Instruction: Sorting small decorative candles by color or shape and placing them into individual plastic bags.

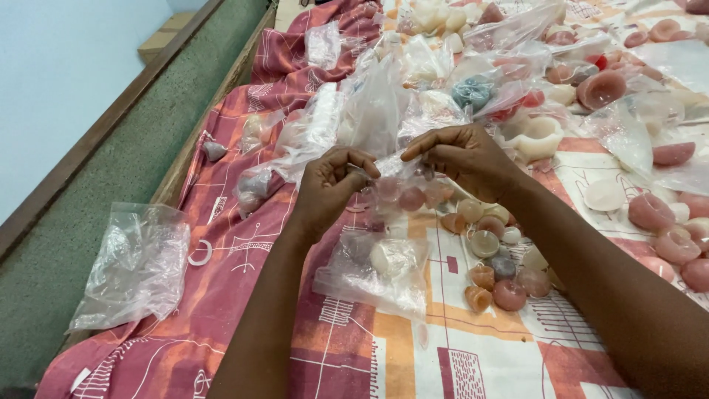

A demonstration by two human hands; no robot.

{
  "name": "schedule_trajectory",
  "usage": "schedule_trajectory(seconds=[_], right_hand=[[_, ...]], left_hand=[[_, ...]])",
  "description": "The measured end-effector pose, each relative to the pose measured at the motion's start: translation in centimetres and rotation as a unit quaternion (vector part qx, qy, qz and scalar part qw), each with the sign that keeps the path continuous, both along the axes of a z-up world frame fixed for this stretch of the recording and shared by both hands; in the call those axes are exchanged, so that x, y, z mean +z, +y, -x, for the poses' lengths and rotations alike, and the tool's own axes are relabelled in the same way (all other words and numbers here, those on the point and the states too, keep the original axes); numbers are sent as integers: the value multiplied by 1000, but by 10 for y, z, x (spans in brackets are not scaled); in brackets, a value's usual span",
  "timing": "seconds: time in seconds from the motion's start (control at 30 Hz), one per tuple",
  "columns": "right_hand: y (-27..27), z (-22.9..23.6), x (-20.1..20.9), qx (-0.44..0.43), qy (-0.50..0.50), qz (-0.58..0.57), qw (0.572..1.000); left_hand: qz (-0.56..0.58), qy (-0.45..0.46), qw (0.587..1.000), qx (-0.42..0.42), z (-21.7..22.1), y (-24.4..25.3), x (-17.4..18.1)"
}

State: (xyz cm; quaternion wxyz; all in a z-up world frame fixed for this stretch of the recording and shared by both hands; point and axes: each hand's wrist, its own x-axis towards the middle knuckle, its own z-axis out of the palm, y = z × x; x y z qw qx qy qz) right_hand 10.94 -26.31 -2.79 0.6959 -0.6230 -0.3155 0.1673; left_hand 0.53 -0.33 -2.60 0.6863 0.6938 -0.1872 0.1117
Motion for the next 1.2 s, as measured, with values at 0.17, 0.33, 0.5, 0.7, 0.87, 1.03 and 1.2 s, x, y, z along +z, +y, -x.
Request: schedule_trajectory(seconds=[0.17,0.33,0.5,0.7,0.87,1.03,1.2], right_hand=[[1,14,14,37,-11,-2,999],[11,24,24,7,-89,63,994],[14,41,48,-28,-128,144,981],[17,89,90,-113,-473,282,827],[58,129,75,19,-388,138,911],[137,243,105,104,-481,251,834],[222,326,75,277,-391,325,815]], left_hand=[[14,59,998,-17,-7,5,-16],[-86,8,992,87,1,-9,-1],[-160,-14,978,129,21,-16,23],[-271,-136,929,213,76,-12,64],[-325,-235,896,192,174,31,85],[-403,-115,880,223,304,83,91],[-372,165,860,309,414,97,71]])
